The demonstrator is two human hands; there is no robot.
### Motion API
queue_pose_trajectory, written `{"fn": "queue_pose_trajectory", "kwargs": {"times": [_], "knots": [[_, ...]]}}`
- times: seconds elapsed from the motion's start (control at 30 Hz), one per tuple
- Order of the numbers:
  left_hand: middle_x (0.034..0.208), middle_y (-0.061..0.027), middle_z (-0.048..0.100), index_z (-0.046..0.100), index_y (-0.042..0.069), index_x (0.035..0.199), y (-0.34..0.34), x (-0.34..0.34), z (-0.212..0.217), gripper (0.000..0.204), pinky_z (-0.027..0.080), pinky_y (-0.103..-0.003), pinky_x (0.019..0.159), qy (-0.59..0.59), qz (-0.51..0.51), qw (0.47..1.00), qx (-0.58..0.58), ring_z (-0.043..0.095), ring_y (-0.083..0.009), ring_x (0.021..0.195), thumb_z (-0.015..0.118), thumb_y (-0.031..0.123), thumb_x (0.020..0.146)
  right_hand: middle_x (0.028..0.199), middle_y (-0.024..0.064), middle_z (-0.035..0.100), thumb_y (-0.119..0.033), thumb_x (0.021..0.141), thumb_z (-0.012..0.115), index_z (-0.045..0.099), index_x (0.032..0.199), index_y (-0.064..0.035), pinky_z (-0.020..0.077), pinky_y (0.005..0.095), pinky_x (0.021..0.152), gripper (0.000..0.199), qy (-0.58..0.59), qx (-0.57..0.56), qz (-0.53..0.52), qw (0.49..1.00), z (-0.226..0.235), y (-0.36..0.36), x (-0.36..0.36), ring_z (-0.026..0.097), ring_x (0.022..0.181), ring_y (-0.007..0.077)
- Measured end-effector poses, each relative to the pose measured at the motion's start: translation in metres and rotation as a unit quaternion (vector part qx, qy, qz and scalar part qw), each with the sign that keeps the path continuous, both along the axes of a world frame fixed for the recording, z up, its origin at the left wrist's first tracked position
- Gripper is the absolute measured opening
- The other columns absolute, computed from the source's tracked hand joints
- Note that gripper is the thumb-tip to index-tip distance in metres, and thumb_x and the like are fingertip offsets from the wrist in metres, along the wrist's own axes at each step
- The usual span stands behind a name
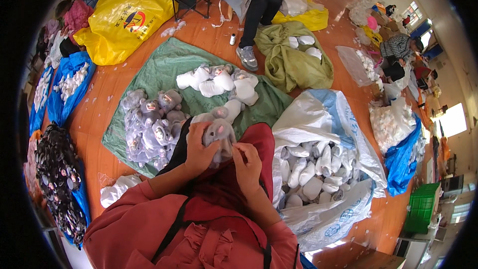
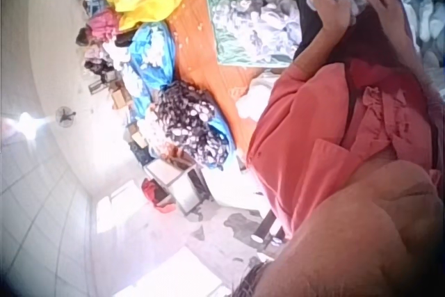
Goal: The person sits on the floor and repeatedly stuffs white filling into gray plush toy shells, then places the finished toys on a nearby pile. The process is repeated for multiple units.
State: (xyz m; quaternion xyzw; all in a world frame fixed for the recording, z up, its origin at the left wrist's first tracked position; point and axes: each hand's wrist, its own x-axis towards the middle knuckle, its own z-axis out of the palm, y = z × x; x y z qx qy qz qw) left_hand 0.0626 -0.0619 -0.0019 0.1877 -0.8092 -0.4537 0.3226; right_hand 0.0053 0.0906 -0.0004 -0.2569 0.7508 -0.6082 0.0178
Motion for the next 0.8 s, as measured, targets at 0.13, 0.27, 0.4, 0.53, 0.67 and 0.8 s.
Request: {"fn": "queue_pose_trajectory", "kwargs": {"times": [0.13, 0.27, 0.4, 0.53, 0.67, 0.8], "knots": [[0.112, -0.0180, 0.051, 0.055, 0.004, 0.118, 0.006, 0.001, -0.004, 0.051, 0.046, -0.041, 0.088, -0.003, 0.003, 0.999, -0.032, 0.053, -0.0366, 0.102, 0.073, 0.015, 0.072, 0.095, 0.0121, 0.067, -0.006, 0.086, 0.064, 0.069, 0.098, -0.0014, 0.0500, 0.0319, 0.076, 0.014, -0.003, 0.093, 0.022, 0.995, 0.016, -0.003, -0.015, 0.064, 0.086, 0.0248], [0.113, -0.0182, 0.051, 0.056, 0.004, 0.119, 0.014, 0.003, 0.000, 0.054, 0.047, -0.041, 0.087, -0.017, -0.006, 0.998, -0.059, 0.055, -0.0367, 0.101, 0.075, 0.016, 0.069, 0.093, 0.0142, 0.069, -0.011, 0.084, 0.064, 0.070, 0.098, -0.0017, 0.0508, 0.0369, 0.076, 0.017, 0.008, 0.154, 0.035, 0.987, 0.011, 0.002, -0.024, 0.065, 0.087, 0.0307], [0.112, -0.0182, 0.052, 0.056, 0.004, 0.119, 0.018, 0.005, -0.003, 0.057, 0.047, -0.041, 0.086, 0.001, -0.026, 0.995, -0.100, 0.055, -0.0361, 0.101, 0.077, 0.016, 0.068, 0.090, 0.0169, 0.069, -0.015, 0.083, 0.065, 0.069, 0.099, -0.0028, 0.0507, 0.0412, 0.075, 0.021, -0.109, 0.240, 0.040, 0.964, 0.016, 0.003, -0.024, 0.066, 0.086, 0.0356], [0.112, -0.0181, 0.052, 0.057, 0.005, 0.120, 0.021, 0.004, -0.006, 0.058, 0.047, -0.041, 0.086, 0.002, -0.037, 0.994, -0.106, 0.055, -0.0359, 0.101, 0.078, 0.017, 0.067, 0.090, 0.0181, 0.069, -0.016, 0.083, 0.064, 0.067, 0.103, -0.0024, 0.0507, 0.0403, 0.075, 0.024, -0.093, 0.257, 0.039, 0.961, 0.004, 0.005, -0.025, 0.066, 0.084, 0.0358], [0.112, -0.0177, 0.053, 0.057, 0.005, 0.119, 0.021, 0.008, -0.009, 0.059, 0.047, -0.041, 0.087, 0.003, -0.043, 0.992, -0.121, 0.056, -0.0358, 0.100, 0.078, 0.019, 0.066, 0.090, 0.0135, 0.070, -0.011, 0.085, 0.061, 0.065, 0.107, 0.0016, 0.0508, 0.0337, 0.075, 0.026, -0.224, 0.143, 0.055, 0.962, -0.010, 0.007, -0.026, 0.066, 0.081, 0.0236], [0.112, -0.0171, 0.054, 0.059, 0.006, 0.117, 0.021, 0.007, -0.011, 0.059, 0.050, -0.041, 0.084, 0.020, -0.052, 0.989, -0.140, 0.057, -0.0351, 0.099, 0.081, 0.021, 0.064, 0.090, 0.0093, 0.068, -0.006, 0.085, 0.057, 0.065, 0.107, 0.0034, 0.0498, 0.0286, 0.076, 0.026, -0.291, 0.148, 0.086, 0.941, 0.002, 0.010, -0.027, 0.063, 0.081, 0.0139]]}}
